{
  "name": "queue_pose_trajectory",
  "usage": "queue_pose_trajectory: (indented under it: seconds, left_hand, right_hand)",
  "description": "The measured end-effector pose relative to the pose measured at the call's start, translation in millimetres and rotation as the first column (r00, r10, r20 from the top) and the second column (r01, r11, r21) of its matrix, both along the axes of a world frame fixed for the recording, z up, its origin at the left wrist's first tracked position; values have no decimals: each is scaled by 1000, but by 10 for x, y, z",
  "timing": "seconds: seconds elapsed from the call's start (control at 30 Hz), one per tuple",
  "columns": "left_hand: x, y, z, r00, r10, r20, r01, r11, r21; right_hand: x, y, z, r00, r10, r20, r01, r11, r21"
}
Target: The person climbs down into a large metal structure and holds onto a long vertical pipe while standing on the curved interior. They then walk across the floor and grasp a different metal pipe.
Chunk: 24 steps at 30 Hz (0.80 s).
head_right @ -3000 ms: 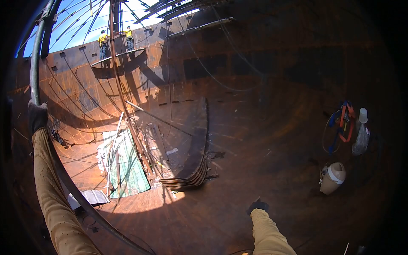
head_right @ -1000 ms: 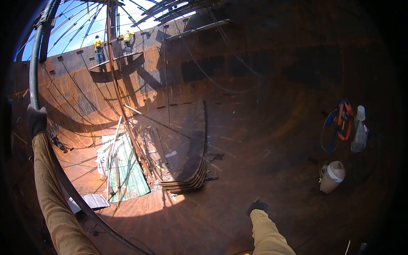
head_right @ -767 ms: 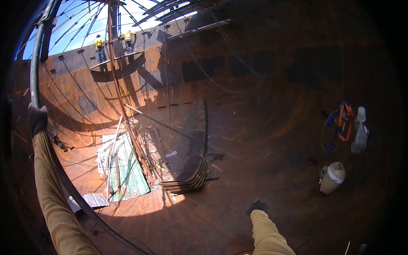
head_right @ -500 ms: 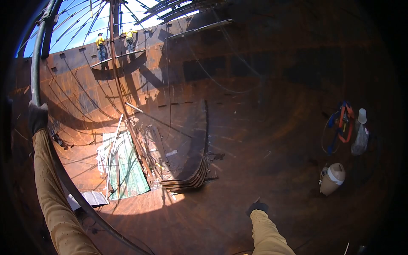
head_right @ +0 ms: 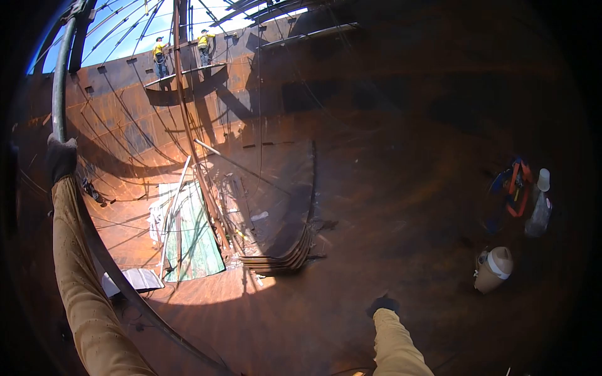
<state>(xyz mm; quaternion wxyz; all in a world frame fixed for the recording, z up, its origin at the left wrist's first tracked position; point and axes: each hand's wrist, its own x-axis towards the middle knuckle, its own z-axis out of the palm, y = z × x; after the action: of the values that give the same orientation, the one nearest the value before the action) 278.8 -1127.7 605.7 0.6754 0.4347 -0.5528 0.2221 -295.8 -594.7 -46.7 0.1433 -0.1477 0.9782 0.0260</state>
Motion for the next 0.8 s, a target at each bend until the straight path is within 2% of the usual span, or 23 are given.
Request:
queue_pose_trajectory:
  seconds: [0.07, 0.17, 0.23, 0.3, 0.4, 0.57, 0.67, 0.8]
  left_hand:
    - [-12, 97, -19, 1000, 14, -21, -14, 1000, 4]
    - [-72, 274, -29, 999, 39, -22, -38, 999, 23]
    - [-139, 448, -38, 997, 64, -35, -61, 995, 77]
    - [-142, 450, -28, 996, 85, -39, -80, 990, 113]
    - [-152, 460, -41, 992, 122, -27, -120, 991, 56]
    - [-65, 306, 4, 997, 78, -9, -77, 996, 45]
    - [-125, 405, -26, 997, 72, -17, -71, 996, 50]
    - [-147, 495, -25, 997, 79, -12, -78, 993, 94]
  right_hand:
    - [-130, 21, -133, 999, 47, 18, -47, 998, 35]
    - [-169, 25, -232, 999, 21, -28, -20, 998, 64]
    - [-183, 48, -218, 996, 81, -39, -78, 994, 77]
    - [-85, 61, -73, 993, 119, -26, -116, 989, 88]
    - [45, 48, 206, 992, 129, 10, -129, 987, 99]
    - [52, 30, 230, 995, 95, 39, -100, 985, 138]
    - [74, 49, 172, 999, 31, -42, -30, 999, 30]
    - [16, 51, 83, 994, 109, -20, -107, 991, 83]
